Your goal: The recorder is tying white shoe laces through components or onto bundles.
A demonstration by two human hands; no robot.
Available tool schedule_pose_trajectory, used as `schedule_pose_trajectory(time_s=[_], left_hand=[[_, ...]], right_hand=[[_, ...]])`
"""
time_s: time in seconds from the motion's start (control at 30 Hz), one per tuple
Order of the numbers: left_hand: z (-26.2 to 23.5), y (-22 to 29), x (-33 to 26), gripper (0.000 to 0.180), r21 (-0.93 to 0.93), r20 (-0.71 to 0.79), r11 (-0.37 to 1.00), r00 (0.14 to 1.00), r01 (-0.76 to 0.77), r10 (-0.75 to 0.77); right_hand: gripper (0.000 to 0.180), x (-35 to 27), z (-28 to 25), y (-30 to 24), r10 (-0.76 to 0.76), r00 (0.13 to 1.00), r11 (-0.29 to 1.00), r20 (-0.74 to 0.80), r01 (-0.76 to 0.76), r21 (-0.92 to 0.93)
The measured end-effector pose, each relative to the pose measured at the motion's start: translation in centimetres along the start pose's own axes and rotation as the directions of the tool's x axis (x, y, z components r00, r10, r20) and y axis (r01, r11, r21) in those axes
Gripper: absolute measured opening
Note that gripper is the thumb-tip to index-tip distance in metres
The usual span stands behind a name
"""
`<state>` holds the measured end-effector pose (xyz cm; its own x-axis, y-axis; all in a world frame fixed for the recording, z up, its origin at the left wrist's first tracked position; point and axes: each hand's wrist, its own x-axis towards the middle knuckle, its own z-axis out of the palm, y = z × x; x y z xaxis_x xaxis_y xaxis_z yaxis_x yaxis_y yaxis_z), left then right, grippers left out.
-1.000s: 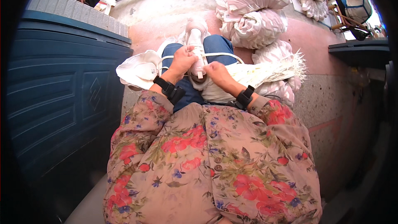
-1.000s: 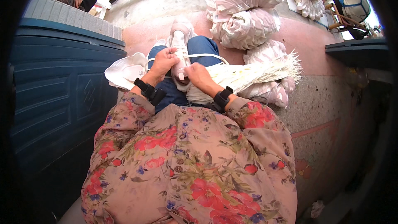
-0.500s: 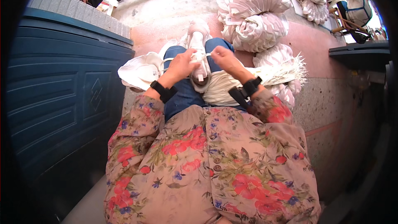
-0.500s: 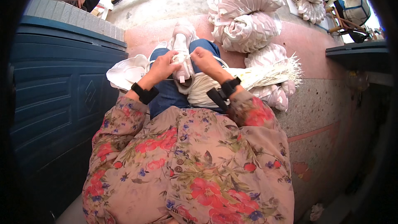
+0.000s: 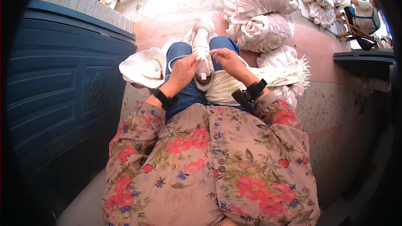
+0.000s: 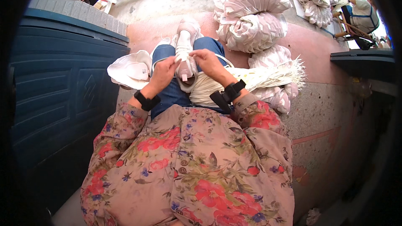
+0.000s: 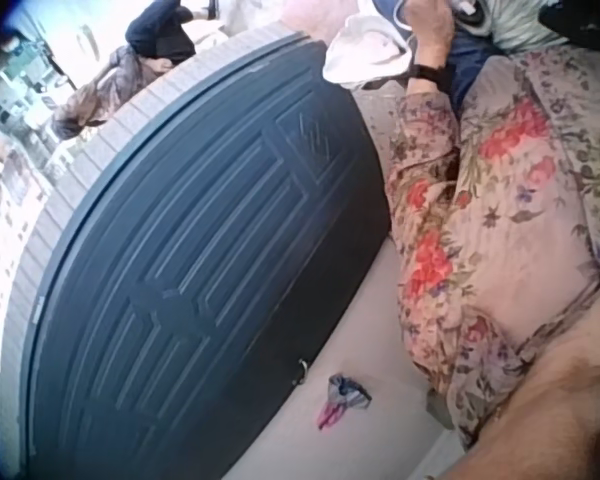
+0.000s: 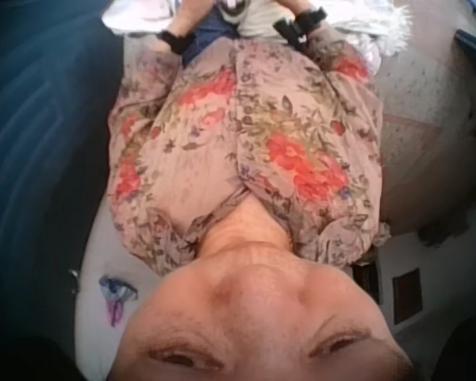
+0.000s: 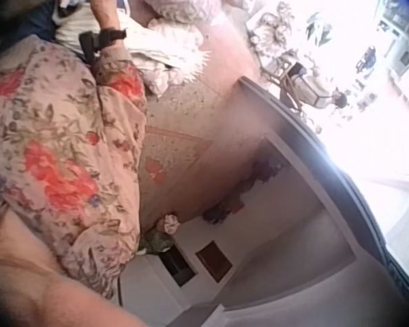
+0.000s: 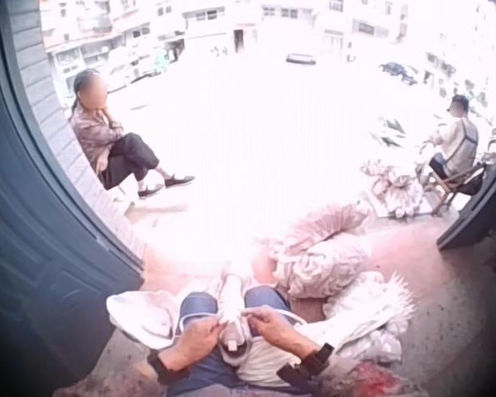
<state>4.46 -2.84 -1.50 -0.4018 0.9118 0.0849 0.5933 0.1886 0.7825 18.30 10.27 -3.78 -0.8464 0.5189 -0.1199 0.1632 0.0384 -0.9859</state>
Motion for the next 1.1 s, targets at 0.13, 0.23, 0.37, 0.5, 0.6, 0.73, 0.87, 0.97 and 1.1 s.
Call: schedule_pose_trajectory(time_s=[0.13, 0.23, 0.37, 0.5, 0.6, 0.73, 0.87, 0.97, 1.1], left_hand=[[0.5, -0.2, -1.9, 0.016, 0.092, 0.057, 0.990, 0.993, -0.104, 0.099], [0.8, -0.3, -2.2, 0.016, 0.077, 0.000, 0.989, 0.992, -0.129, 0.129], [0.8, -0.6, -2.2, 0.017, -0.023, -0.032, 0.996, 0.996, -0.082, 0.082], [1.0, -0.6, -2.4, 0.017, -0.069, -0.023, 0.995, 0.998, -0.068, 0.066], [1.1, -0.5, -2.5, 0.016, -0.053, -0.049, 0.994, 0.994, -0.099, 0.096], [1.1, -0.3, -2.5, 0.016, -0.078, -0.057, 0.994, 0.996, -0.071, 0.067], [1.3, 0.0, -2.6, 0.016, -0.071, -0.068, 0.996, 0.996, -0.054, 0.050], [1.7, 0.2, -2.8, 0.015, -0.025, -0.067, 0.997, 0.995, -0.075, 0.074], [2.3, 0.5, -2.9, 0.014, 0.000, -0.077, 0.995, 0.992, -0.102, 0.102]], right_hand=[[0.024, -0.4, 1.6, 1.3, -0.185, 0.983, 0.947, 0.024, 0.184, -0.262], [0.028, -0.4, 2.1, 1.5, 0.036, 0.999, 0.916, -0.022, -0.042, -0.400], [0.025, -0.1, 1.7, 1.4, 0.136, 0.988, 0.896, -0.072, -0.154, -0.417], [0.021, -0.1, 1.9, 1.6, -0.215, 0.970, 0.849, -0.111, 0.129, -0.512], [0.020, -0.1, 2.3, 1.7, -0.065, 0.989, 0.899, -0.136, -0.001, -0.438], [0.021, 0.1, 2.7, 1.7, 0.072, 0.982, 0.931, -0.176, -0.130, -0.342], [0.021, 0.7, 2.8, 1.7, 0.082, 0.985, 0.917, -0.152, -0.134, -0.376], [0.018, 1.2, 3.3, 1.7, 0.080, 0.992, 0.931, -0.096, -0.109, -0.349], [0.015, 1.3, 3.5, 1.7, 0.397, 0.917, 0.877, -0.045, -0.364, 0.314]])
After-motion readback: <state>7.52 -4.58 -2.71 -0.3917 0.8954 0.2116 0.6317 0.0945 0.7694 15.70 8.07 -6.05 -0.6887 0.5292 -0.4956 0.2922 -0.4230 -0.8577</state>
